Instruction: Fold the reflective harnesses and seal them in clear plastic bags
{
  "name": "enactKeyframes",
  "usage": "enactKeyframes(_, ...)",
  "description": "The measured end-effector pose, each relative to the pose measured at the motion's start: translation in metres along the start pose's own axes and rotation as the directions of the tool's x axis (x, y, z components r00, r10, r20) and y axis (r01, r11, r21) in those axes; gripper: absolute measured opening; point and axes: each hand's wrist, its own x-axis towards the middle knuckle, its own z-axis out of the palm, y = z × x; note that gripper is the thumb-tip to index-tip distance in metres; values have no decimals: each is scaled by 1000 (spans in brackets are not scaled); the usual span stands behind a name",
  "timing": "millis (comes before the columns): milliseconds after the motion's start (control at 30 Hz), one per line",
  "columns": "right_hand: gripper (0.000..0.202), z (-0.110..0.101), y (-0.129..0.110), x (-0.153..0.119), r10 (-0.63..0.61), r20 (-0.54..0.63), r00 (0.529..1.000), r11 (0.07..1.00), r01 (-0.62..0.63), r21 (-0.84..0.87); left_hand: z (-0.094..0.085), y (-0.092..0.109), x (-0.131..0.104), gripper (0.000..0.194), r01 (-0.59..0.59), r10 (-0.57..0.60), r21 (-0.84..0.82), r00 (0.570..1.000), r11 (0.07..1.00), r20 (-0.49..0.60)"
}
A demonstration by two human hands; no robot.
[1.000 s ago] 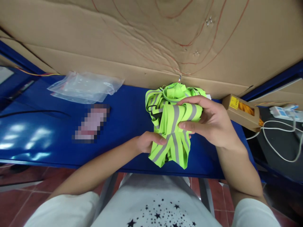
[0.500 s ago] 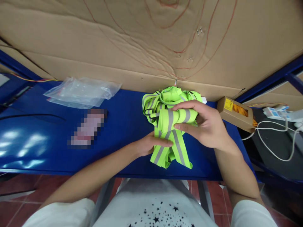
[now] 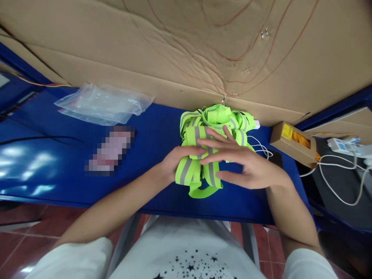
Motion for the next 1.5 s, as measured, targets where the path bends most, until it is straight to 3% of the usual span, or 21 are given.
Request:
enactKeyframes(67,31,-3,5,1,111,-164,980,980,-81,179,2,5,0,41,24,-23,12,998,1000,-56)
enactKeyframes(133,39,-3,13,3,246,-294,923,938,-151,312,4,6,1,45,-5,7,25,996,1000,-91)
enactKeyframes(233,59,5,26,7,364,-142,920,881,-292,371,2,-2,3,42,27,-22,48,995,998,-98)
enactKeyframes(333,62,15,33,10,456,-22,890,841,-422,339,-3,-10,8,37,85,-86,-8,994,996,-62)
enactKeyframes(400,59,18,32,11,446,-93,890,870,-407,280,-6,-11,11,37,118,-119,-59,993,991,-10)
enactKeyframes(467,55,18,27,10,380,-248,891,917,-328,226,-7,-7,13,40,103,-100,-90,994,991,36)
enactKeyframes(533,43,19,21,7,356,-433,828,929,-265,257,-7,1,13,46,11,-5,-104,998,995,56)
enactKeyframes(600,33,23,16,2,438,-490,754,881,-252,400,-6,9,11,52,-119,125,-98,991,988,56)
enactKeyframes(633,34,28,15,-1,498,-448,742,831,-262,490,-6,13,10,55,-175,180,-88,982,981,50)
enactKeyframes(700,41,42,15,-6,587,-261,767,687,-300,662,-7,18,8,56,-223,225,-50,974,973,34)
enactKeyframes(800,50,66,21,-11,603,0,798,437,-330,837,-11,18,6,54,-113,113,6,992,994,52)
enactKeyframes(900,40,82,26,-13,614,66,787,319,-323,891,-13,15,7,51,-98,97,18,993,995,69)
enactKeyframes(1033,25,91,28,-14,655,-23,755,355,-281,892,-11,16,7,52,-222,223,28,974,975,-34)
enactKeyframes(1167,15,100,28,-16,697,-273,663,577,-292,763,-6,20,5,55,-287,290,41,948,957,-132)
enactKeyframes(1267,12,103,27,-17,687,-353,635,662,-348,664,-3,21,4,56,-305,310,56,936,951,-168)
enactKeyframes(1367,17,99,26,-17,681,-332,653,629,-290,721,-2,20,5,52,-314,320,66,936,947,-148)
enactKeyframes(1500,36,90,26,-16,639,-162,752,395,-139,908,-3,18,7,38,-221,222,53,975,974,-16)
